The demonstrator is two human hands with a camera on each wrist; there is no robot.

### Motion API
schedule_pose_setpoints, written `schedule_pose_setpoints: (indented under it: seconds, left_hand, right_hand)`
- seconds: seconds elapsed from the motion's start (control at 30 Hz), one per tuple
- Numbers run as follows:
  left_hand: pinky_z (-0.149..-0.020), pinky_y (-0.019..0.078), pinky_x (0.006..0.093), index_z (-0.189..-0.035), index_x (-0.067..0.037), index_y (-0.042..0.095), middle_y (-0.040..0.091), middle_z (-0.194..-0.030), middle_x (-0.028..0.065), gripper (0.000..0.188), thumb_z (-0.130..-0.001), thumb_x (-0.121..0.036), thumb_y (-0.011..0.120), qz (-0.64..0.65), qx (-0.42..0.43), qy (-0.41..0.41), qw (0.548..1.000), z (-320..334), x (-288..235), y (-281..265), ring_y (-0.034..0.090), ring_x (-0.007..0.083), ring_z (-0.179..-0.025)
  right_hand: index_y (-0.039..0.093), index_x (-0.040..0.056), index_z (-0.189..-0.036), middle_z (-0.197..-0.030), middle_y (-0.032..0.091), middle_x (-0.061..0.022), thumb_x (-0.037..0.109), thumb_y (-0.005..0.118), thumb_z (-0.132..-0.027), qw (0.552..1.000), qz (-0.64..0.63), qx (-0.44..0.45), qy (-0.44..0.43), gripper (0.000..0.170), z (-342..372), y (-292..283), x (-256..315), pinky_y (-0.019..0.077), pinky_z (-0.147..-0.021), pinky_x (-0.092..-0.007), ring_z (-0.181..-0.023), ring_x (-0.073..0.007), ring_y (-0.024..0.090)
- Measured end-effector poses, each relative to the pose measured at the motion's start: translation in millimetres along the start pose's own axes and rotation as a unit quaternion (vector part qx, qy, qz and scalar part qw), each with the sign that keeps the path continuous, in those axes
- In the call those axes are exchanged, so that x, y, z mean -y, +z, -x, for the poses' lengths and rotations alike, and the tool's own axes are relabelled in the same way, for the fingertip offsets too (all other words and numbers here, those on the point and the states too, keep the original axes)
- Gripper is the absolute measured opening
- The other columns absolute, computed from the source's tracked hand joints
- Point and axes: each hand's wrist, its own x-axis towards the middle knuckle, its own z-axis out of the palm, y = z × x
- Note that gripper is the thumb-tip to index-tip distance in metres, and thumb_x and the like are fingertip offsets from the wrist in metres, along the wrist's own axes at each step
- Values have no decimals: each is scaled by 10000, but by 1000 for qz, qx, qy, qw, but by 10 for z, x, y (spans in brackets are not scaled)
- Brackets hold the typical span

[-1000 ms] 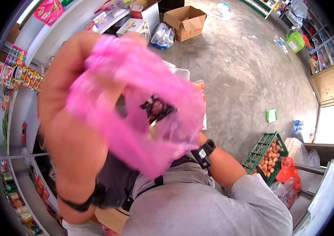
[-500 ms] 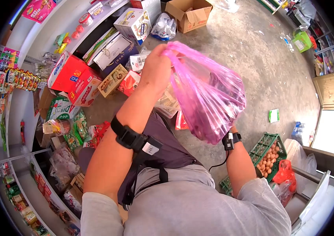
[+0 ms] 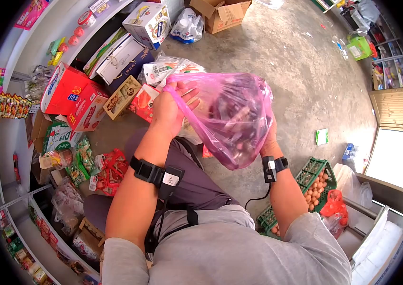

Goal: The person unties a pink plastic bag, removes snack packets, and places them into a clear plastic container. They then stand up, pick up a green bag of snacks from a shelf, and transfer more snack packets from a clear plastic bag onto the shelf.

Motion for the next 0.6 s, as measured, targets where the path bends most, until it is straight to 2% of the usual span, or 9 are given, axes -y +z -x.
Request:
schedule_pose_setpoints:
  seconds: [0.23, 0.3, 0.33, 0.37, 0.43, 0.5, 0.53, 0.57, 0.6]
  left_hand:
    - [-898, 589, 471, -1125, -54, 577, 662, -1174, 143, 245, -1064, -286, 530, -104, 123, 75, 984, 518, -258, 219, 665, 312, -1147]
    - [-819, 625, 421, -1280, 5, 553, 656, -1184, 141, 326, -1043, -219, 550, -174, 191, 96, 961, 904, -369, 320, 712, 288, -1006]
    - [-751, 538, 263, -1152, -14, 607, 647, -993, 49, 162, -1036, -110, 549, -205, 211, 153, 943, 1195, -471, 508, 638, 112, -833]
    - [-766, 515, 287, -1063, -5, 619, 633, -968, 63, 115, -983, -82, 592, -249, 188, 149, 938, 1446, -564, 595, 622, 161, -789]
    - [-684, 482, 375, -909, -25, 655, 617, -873, 112, 117, -859, -121, 700, -417, 253, 386, 783, 1689, -766, 587, 589, 287, -731]
    - [-643, 473, 362, -827, -55, 661, 618, -826, 112, 195, -805, -198, 791, -442, 235, 413, 761, 2120, -947, 661, 602, 262, -713]
    - [-651, 527, 378, -932, -10, 648, 635, -854, 157, 254, -820, -190, 787, -482, 251, 453, 706, 2281, -1060, 590, 644, 279, -740]
    - [-658, 439, 325, -812, -64, 546, 549, -858, 112, 359, -933, -379, 668, -456, 177, 467, 736, 2484, -987, 652, 528, 204, -718]
    - [-789, 496, 468, -947, -12, 661, 654, -1076, 214, 254, -892, -257, 698, -519, 173, 454, 704, 2782, -1202, 741, 633, 305, -872]
  right_hand:
    - [614, 73, -1316, -1243, 679, -121, 418, 506, -1037, 993, -35, 109, 3, 456, 130, 267, 51, 566, -941, -457, -1108, -282, 658]
    - [614, 75, -1318, -1238, 681, -113, 420, 515, -1036, 993, -35, 113, 19, 456, 274, 286, 58, 568, -937, -451, -1102, -269, 659]
    - [614, 77, -1320, -1235, 681, -109, 421, 519, -1036, 992, -36, 115, 30, 456, 360, 282, 71, 570, -935, -448, -1099, -263, 660]
    - [614, 78, -1321, -1232, 682, -105, 422, 524, -1036, 991, -36, 120, 47, 456, 455, 273, 70, 571, -933, -444, -1096, -256, 660]
    - [613, 80, -1323, -1227, 684, -97, 424, 532, -1036, 986, -39, 133, 89, 456, 642, 251, 17, 573, -928, -438, -1090, -243, 661]
    - [613, 82, -1326, -1221, 685, -89, 426, 541, -1036, 975, -46, 159, 146, 456, 827, 276, -106, 576, -924, -432, -1084, -230, 662]
    - [613, 83, -1327, -1219, 686, -85, 427, 546, -1036, 967, -50, 175, 177, 456, 890, 306, -197, 577, -922, -428, -1081, -224, 663]
    - [613, 84, -1329, -1216, 687, -81, 428, 550, -1035, 957, -53, 192, 209, 456, 965, 344, -294, 578, -920, -425, -1079, -218, 663]
    - [613, 85, -1330, -1213, 688, -77, 429, 554, -1035, 947, -51, 211, 238, 457, 1024, 405, -396, 579, -917, -422, -1076, -211, 664]
